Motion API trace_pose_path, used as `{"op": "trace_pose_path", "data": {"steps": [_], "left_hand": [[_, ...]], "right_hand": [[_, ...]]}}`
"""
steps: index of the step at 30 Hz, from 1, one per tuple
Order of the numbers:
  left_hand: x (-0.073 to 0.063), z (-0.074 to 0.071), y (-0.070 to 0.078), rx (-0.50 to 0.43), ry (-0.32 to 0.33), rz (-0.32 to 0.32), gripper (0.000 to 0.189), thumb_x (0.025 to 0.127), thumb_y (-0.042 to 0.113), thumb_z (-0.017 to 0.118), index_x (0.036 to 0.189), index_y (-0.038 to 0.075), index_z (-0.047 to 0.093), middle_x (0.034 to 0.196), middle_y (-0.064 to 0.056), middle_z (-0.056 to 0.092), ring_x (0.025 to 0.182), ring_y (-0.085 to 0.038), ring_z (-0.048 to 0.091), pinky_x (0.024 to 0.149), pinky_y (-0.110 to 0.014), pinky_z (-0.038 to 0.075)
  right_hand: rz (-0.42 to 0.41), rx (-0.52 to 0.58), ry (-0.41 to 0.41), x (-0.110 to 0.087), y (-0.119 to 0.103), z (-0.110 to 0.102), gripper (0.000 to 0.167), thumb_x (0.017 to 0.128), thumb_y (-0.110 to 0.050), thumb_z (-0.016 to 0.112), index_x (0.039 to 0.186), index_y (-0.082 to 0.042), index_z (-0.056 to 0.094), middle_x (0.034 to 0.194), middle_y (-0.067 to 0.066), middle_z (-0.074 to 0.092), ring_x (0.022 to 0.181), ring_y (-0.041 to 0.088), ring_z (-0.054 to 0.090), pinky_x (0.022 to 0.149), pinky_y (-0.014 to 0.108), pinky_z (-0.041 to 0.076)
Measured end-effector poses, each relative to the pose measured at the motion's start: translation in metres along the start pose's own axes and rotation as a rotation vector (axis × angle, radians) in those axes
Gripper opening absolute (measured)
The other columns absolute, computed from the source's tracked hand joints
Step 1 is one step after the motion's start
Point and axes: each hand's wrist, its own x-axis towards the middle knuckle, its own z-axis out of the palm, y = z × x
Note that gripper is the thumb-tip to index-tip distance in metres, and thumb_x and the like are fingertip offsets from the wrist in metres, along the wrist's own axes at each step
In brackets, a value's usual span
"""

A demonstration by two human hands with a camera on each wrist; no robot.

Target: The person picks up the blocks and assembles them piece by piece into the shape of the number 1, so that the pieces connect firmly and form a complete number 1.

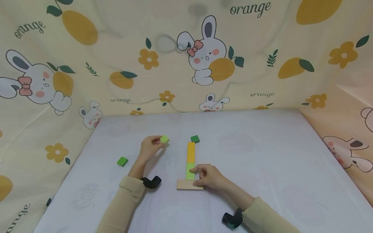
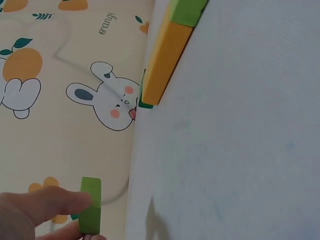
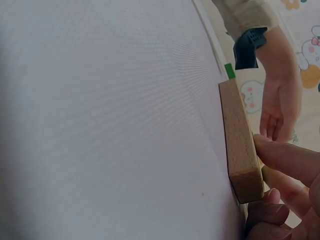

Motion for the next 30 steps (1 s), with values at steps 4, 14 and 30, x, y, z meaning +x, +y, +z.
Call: {"op": "trace_pose_path", "data": {"steps": [4, 14, 30], "left_hand": [[0.002, 0.005, 0.003, -0.015, -0.022, 0.014, 0.038, 0.077, 0.006, 0.074, 0.113, -0.006, 0.067, 0.106, -0.023, 0.063, 0.092, -0.029, 0.064, 0.080, -0.032, 0.055], [0.007, 0.017, 0.009, 0.006, -0.055, 0.060, 0.038, 0.076, 0.006, 0.075, 0.112, -0.006, 0.068, 0.103, -0.022, 0.064, 0.088, -0.027, 0.065, 0.076, -0.029, 0.054], [0.015, 0.039, 0.016, 0.000, -0.150, 0.101, 0.040, 0.078, 0.011, 0.076, 0.114, -0.003, 0.068, 0.105, -0.021, 0.065, 0.090, -0.027, 0.064, 0.080, -0.031, 0.055]], "right_hand": [[-0.008, 0.003, -0.002, 0.000, 0.001, -0.001, 0.044, 0.079, -0.010, 0.077, 0.117, 0.006, 0.063, 0.061, -0.006, 0.038, 0.058, 0.001, 0.036, 0.054, 0.016, 0.029], [0.014, 0.002, -0.004, 0.000, 0.001, -0.001, 0.044, 0.078, -0.011, 0.077, 0.118, 0.004, 0.064, 0.061, -0.004, 0.038, 0.058, 0.002, 0.036, 0.054, 0.016, 0.029], [0.035, 0.001, -0.003, 0.001, 0.001, -0.001, 0.044, 0.079, -0.011, 0.077, 0.118, 0.003, 0.064, 0.061, -0.004, 0.039, 0.057, 0.003, 0.037, 0.054, 0.016, 0.030]]}}
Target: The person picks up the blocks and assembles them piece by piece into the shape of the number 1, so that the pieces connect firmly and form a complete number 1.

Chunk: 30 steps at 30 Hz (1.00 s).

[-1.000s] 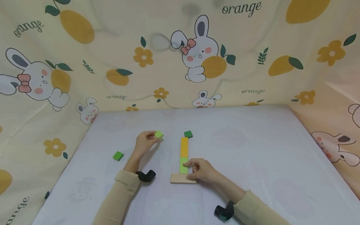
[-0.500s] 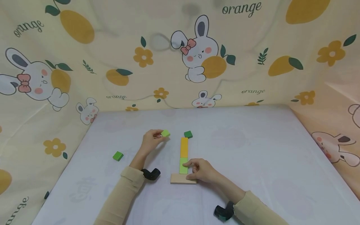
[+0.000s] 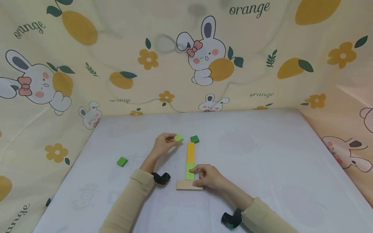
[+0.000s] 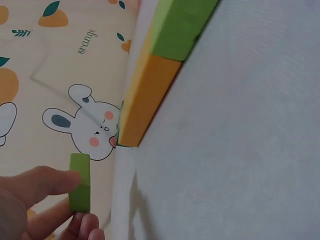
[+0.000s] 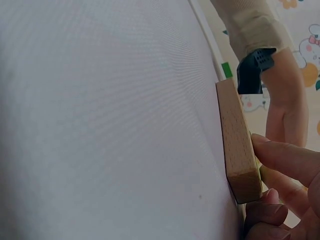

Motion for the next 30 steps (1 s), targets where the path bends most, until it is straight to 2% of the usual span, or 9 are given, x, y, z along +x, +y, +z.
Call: {"op": "trace_pose_path", "data": {"steps": [14, 21, 30], "left_hand": [[0.012, 0.014, -0.002, 0.027, -0.081, 0.048, 0.037, 0.080, 0.010, 0.075, 0.114, -0.004, 0.067, 0.103, -0.021, 0.065, 0.090, -0.025, 0.063, 0.079, -0.028, 0.054], [0.017, 0.018, -0.002, 0.042, -0.125, 0.043, 0.037, 0.082, 0.008, 0.072, 0.116, -0.003, 0.067, 0.105, -0.021, 0.064, 0.092, -0.025, 0.064, 0.079, -0.026, 0.053], [0.021, 0.023, -0.002, 0.064, -0.144, 0.062, 0.036, 0.082, 0.010, 0.073, 0.115, -0.003, 0.067, 0.102, -0.020, 0.066, 0.090, -0.024, 0.063, 0.078, -0.024, 0.050]], "right_hand": [[-0.003, 0.012, 0.000, -0.002, 0.001, 0.001, 0.043, 0.079, -0.010, 0.077, 0.117, 0.004, 0.064, 0.061, -0.005, 0.039, 0.057, 0.002, 0.037, 0.053, 0.016, 0.030], [-0.008, 0.019, -0.001, -0.001, 0.002, 0.000, 0.043, 0.079, -0.010, 0.077, 0.117, 0.004, 0.064, 0.061, -0.004, 0.040, 0.057, 0.002, 0.037, 0.053, 0.016, 0.030], [-0.021, 0.013, 0.001, 0.000, 0.003, 0.000, 0.043, 0.078, -0.010, 0.077, 0.117, 0.003, 0.064, 0.060, -0.005, 0.040, 0.057, 0.001, 0.037, 0.053, 0.016, 0.030]]}}
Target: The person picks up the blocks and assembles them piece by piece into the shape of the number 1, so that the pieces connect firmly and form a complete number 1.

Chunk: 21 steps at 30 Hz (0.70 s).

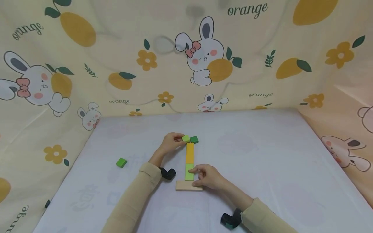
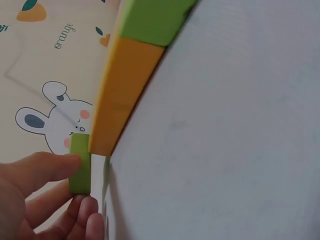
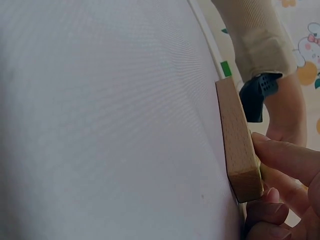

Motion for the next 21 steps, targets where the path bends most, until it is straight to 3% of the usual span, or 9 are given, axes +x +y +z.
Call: {"op": "trace_pose_path", "data": {"steps": [14, 21], "left_hand": [[0.0042, 0.0023, -0.0031, 0.039, -0.043, 0.000, 0.036, 0.081, 0.009, 0.070, 0.116, -0.001, 0.068, 0.100, -0.018, 0.065, 0.088, -0.019, 0.059, 0.074, -0.019, 0.044], [0.0048, 0.0030, -0.0025, 0.062, -0.056, -0.013, 0.037, 0.082, 0.011, 0.069, 0.118, 0.000, 0.067, 0.104, -0.018, 0.065, 0.091, -0.020, 0.059, 0.078, -0.021, 0.045]], "right_hand": [[0.017, -0.005, 0.002, -0.0003, -0.0028, -0.0002, 0.043, 0.078, -0.011, 0.078, 0.117, 0.003, 0.064, 0.061, -0.004, 0.039, 0.057, 0.002, 0.037, 0.053, 0.016, 0.029], [0.004, -0.009, 0.002, -0.0007, -0.0032, 0.0005, 0.043, 0.079, -0.011, 0.077, 0.117, 0.003, 0.064, 0.061, -0.005, 0.039, 0.057, 0.001, 0.037, 0.053, 0.016, 0.030]]}}
